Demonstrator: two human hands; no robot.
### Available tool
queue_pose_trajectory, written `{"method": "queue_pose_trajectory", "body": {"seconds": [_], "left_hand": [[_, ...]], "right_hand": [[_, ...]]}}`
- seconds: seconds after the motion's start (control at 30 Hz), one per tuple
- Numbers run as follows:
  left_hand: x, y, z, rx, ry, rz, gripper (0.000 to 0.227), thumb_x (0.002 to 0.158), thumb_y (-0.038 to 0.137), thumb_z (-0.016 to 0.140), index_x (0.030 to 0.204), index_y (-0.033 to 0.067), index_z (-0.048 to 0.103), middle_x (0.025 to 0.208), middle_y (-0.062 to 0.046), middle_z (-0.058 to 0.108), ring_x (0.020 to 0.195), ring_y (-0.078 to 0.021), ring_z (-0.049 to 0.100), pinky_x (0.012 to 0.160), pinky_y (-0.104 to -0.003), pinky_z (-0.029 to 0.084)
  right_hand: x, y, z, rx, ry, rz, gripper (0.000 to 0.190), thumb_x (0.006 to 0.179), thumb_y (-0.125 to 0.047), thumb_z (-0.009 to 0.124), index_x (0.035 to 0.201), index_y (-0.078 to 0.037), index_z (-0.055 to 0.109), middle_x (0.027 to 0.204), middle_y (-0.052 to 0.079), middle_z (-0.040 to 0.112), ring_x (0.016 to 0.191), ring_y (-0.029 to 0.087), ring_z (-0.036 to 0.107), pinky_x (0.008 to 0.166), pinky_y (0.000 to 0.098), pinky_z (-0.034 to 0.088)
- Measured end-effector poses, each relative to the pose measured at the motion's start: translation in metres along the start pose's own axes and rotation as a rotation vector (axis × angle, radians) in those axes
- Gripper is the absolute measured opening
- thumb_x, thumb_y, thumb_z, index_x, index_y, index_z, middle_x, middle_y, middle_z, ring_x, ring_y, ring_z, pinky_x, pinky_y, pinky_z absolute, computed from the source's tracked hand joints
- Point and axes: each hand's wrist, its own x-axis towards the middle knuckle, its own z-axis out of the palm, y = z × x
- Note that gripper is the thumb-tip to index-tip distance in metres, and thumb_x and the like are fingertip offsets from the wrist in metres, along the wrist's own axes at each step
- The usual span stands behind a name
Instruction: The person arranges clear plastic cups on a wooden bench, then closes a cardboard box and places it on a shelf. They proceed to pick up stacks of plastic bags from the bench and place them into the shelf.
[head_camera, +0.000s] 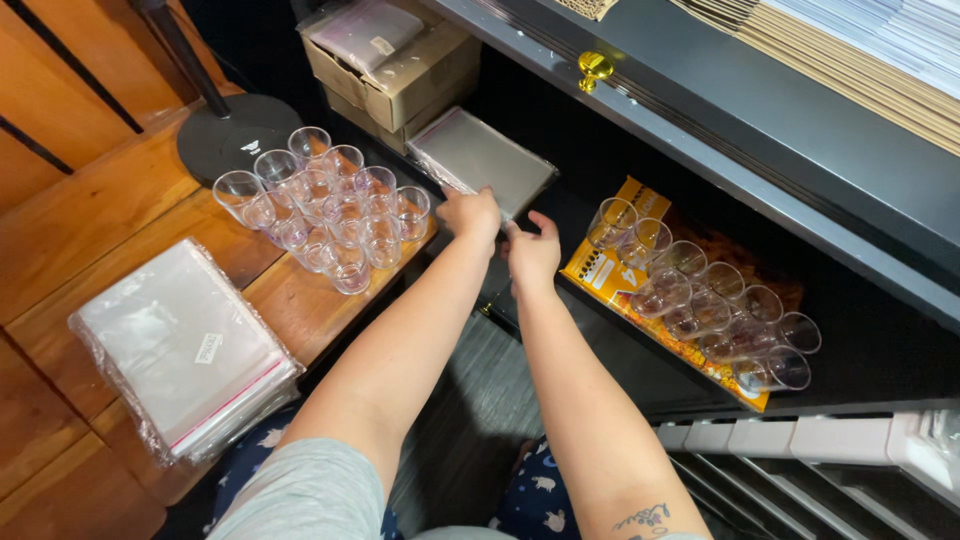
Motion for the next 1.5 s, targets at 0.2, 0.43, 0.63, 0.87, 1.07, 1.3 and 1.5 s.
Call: {"method": "queue_pose_trajectory", "body": {"seconds": [0.2, 0.43, 0.63, 0.87, 1.07, 1.3, 1.5], "left_hand": [[-0.016, -0.040, 0.000, 0.011, -0.181, -0.033, 0.055, 0.091, 0.043, 0.069, 0.139, 0.0164, 0.065, 0.138, -0.017, 0.058, 0.137, -0.0341, 0.055, 0.118, -0.041, 0.041], [-0.083, -0.068, -0.069, -0.111, -0.323, -0.030, 0.053, 0.090, 0.037, 0.071, 0.136, 0.0131, 0.064, 0.127, -0.016, 0.062, 0.118, -0.0288, 0.058, 0.101, -0.038, 0.046], [-0.113, -0.082, -0.167, -0.291, -0.483, 0.036, 0.050, 0.089, 0.030, 0.073, 0.133, 0.0090, 0.062, 0.113, -0.014, 0.067, 0.096, -0.0224, 0.062, 0.079, -0.034, 0.052], [-0.115, -0.069, -0.298, -0.429, -0.538, 0.164, 0.045, 0.089, 0.023, 0.076, 0.129, 0.0068, 0.064, 0.105, -0.008, 0.069, 0.088, -0.0134, 0.063, 0.072, -0.026, 0.056], [-0.075, -0.071, -0.425, -0.227, -0.232, 0.385, 0.041, 0.096, 0.027, 0.072, 0.131, 0.0077, 0.064, 0.116, -0.006, 0.065, 0.104, -0.0150, 0.059, 0.084, -0.027, 0.052], [0.022, -0.133, -0.504, 0.172, 0.277, 0.597, 0.015, 0.091, 0.029, 0.080, 0.104, 0.0214, 0.078, 0.091, 0.000, 0.071, 0.081, -0.0166, 0.065, 0.071, -0.032, 0.052], [0.038, -0.140, -0.528, 0.517, 0.327, 0.345, 0.045, 0.093, 0.036, 0.077, 0.132, 0.0252, 0.058, 0.142, 0.000, 0.038, 0.138, -0.0291, 0.036, 0.112, -0.059, 0.031]], "right_hand": [[-0.036, 0.031, -0.011, 0.206, -0.100, 0.154, 0.050, 0.091, -0.012, 0.078, 0.137, -0.005, 0.059, 0.098, 0.017, 0.069, 0.076, 0.024, 0.072, 0.068, 0.0414, 0.067], [-0.108, 0.032, -0.027, 0.242, -0.175, 0.095, 0.019, 0.093, -0.006, 0.068, 0.112, -0.008, 0.070, 0.085, 0.017, 0.071, 0.070, 0.024, 0.072, 0.058, 0.0372, 0.062], [-0.161, 0.033, -0.013, 0.326, -0.324, 0.019, 0.008, 0.105, -0.012, 0.060, 0.100, -0.007, 0.064, 0.084, 0.013, 0.073, 0.075, 0.021, 0.073, 0.065, 0.0362, 0.063], [-0.224, 0.031, 0.021, 0.186, -0.563, -0.006, 0.009, 0.089, -0.003, 0.071, 0.096, -0.007, 0.068, 0.067, 0.004, 0.063, 0.052, 0.009, 0.061, 0.048, 0.0209, 0.056], [-0.264, 0.042, 0.044, 0.071, -0.670, 0.042, 0.009, 0.089, -0.006, 0.075, 0.097, -0.006, 0.071, 0.065, 0.003, 0.064, 0.052, 0.009, 0.064, 0.050, 0.0215, 0.058], [-0.299, 0.033, 0.062, 0.009, -0.750, 0.086, 0.013, 0.088, -0.006, 0.078, 0.098, -0.001, 0.071, 0.066, 0.010, 0.069, 0.054, 0.013, 0.068, 0.052, 0.0263, 0.062], [-0.340, 0.006, 0.065, -0.026, -0.803, 0.212, 0.011, 0.089, -0.003, 0.071, 0.095, 0.005, 0.068, 0.077, 0.018, 0.074, 0.063, 0.018, 0.075, 0.059, 0.0282, 0.065]]}}
